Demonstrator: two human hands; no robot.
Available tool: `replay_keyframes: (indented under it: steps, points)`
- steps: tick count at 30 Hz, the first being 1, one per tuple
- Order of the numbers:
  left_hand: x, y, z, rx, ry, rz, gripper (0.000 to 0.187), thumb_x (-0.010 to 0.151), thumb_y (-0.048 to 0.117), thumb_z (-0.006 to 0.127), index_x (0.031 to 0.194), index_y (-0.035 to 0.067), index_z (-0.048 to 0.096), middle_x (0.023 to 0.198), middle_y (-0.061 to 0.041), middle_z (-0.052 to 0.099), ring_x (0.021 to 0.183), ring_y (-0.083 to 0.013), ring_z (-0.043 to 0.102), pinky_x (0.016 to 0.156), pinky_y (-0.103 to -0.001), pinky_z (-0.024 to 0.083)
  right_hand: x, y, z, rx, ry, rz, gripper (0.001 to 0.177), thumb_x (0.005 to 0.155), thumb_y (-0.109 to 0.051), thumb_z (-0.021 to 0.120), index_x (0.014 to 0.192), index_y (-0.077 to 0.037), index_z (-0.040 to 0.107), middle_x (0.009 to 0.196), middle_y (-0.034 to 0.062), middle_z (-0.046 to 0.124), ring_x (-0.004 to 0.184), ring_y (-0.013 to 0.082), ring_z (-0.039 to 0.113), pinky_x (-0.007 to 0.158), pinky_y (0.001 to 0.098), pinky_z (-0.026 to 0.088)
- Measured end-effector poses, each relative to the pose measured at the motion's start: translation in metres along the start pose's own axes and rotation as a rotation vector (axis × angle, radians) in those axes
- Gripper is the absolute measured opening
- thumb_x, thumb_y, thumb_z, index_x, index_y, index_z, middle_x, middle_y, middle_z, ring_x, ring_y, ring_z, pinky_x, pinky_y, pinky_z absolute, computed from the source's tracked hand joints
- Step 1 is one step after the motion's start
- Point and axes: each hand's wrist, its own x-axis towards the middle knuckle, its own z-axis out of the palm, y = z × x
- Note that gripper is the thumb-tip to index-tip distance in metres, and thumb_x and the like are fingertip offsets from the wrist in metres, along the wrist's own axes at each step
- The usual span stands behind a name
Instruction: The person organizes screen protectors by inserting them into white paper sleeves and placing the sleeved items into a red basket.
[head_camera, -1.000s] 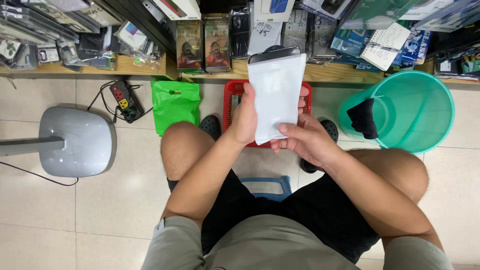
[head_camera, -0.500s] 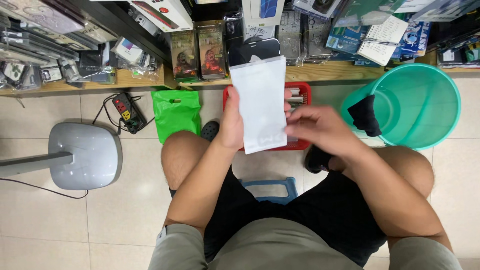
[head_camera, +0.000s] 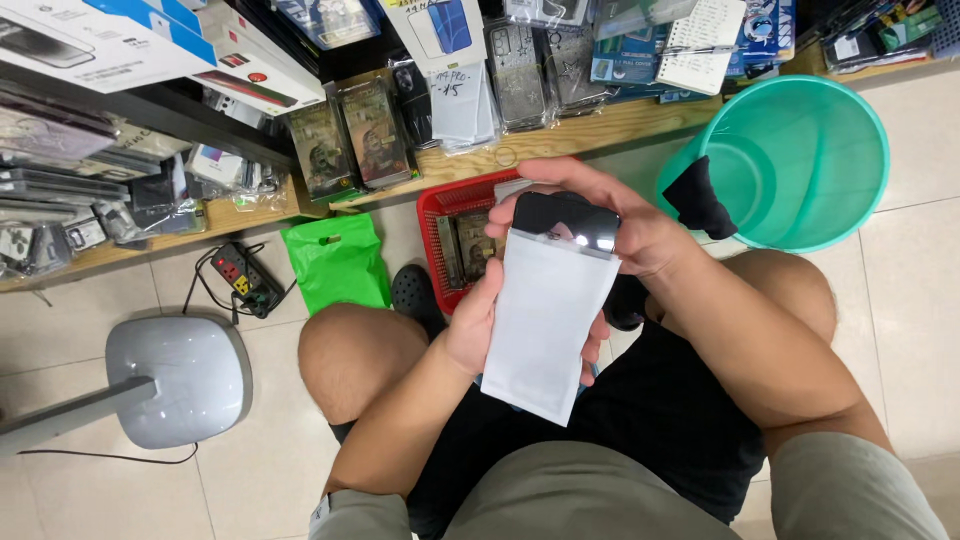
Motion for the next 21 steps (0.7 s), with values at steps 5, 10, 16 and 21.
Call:
replay_keyframes:
  steps: [5,10,16,21]
  points:
    - [0.0,-0.005,0.0,0.017,-0.003,-0.018,0.1,0.102,0.076,0.023,0.155,-0.007,0.042,0.135,-0.045,0.055,0.121,-0.0576,0.06,0.102,-0.081,0.042,-0.002,-0.022,-0.017,-0.004,0.166,-0.115,0.11,0.072,-0.059,0.09,0.156,-0.01,0.04,0.142,0.042,0.051,0.132,0.0572,0.056,0.112,0.0728,0.045]
    - [0.003,-0.009,-0.003,-0.144,0.034,-0.224,0.098,0.098,0.064,0.051,0.162,-0.008,0.033,0.146,-0.034,0.054,0.129,-0.045,0.061,0.115,-0.064,0.044,-0.014,-0.079,-0.041,-0.007,0.304,-0.27,0.069,0.093,-0.07,0.068,0.147,-0.027,0.068,0.16,0.0118,0.055,0.147,0.0324,0.055,0.13,0.0661,0.045]
    - [0.015,-0.003,0.003,-0.12,0.065,-0.062,0.1,0.101,0.071,0.042,0.158,-0.011,0.037,0.148,-0.036,0.051,0.136,-0.0519,0.053,0.118,-0.064,0.041,0.001,-0.043,-0.011,-0.091,0.137,-0.136,0.066,0.101,-0.065,0.07,0.151,-0.024,0.058,0.156,0.0217,0.051,0.144,0.0403,0.053,0.125,0.0691,0.044]
    - [0.016,0.002,0.01,-0.115,0.035,0.04,0.098,0.103,0.072,0.037,0.162,-0.007,0.034,0.156,-0.034,0.045,0.143,-0.0533,0.045,0.125,-0.068,0.032,0.007,-0.014,0.007,-0.112,0.085,-0.025,0.061,0.105,-0.062,0.069,0.146,-0.02,0.055,0.153,0.0283,0.049,0.15,0.0481,0.044,0.126,0.0692,0.039]
